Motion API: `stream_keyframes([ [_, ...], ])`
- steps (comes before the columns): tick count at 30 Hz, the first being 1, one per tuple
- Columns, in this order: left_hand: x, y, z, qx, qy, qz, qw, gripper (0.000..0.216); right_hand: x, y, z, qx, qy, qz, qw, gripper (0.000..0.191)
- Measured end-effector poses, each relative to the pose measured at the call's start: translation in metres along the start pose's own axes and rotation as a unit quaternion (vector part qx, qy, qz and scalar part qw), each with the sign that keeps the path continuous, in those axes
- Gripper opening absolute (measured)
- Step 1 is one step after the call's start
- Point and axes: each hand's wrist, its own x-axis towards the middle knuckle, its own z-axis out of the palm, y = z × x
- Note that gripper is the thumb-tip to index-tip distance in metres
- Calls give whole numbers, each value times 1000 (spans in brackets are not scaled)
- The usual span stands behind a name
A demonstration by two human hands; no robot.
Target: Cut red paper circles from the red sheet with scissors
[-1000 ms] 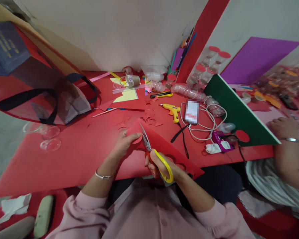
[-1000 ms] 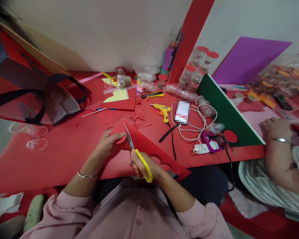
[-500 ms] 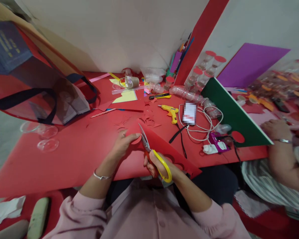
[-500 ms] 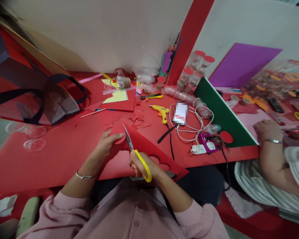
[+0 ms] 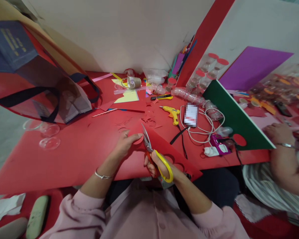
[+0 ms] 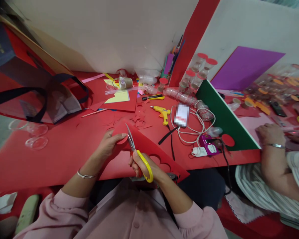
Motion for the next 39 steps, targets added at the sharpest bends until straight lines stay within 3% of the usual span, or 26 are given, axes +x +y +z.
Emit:
stream_keyframes([
  [15,3,-1,-1,-4,5,-4,1000,22,0,-16,5,-29,41,27,998,81],
  [39,3,-4,-5,-7,-10,-20,1000,19,-5,-21,-5,-46,17,35,998,76],
])
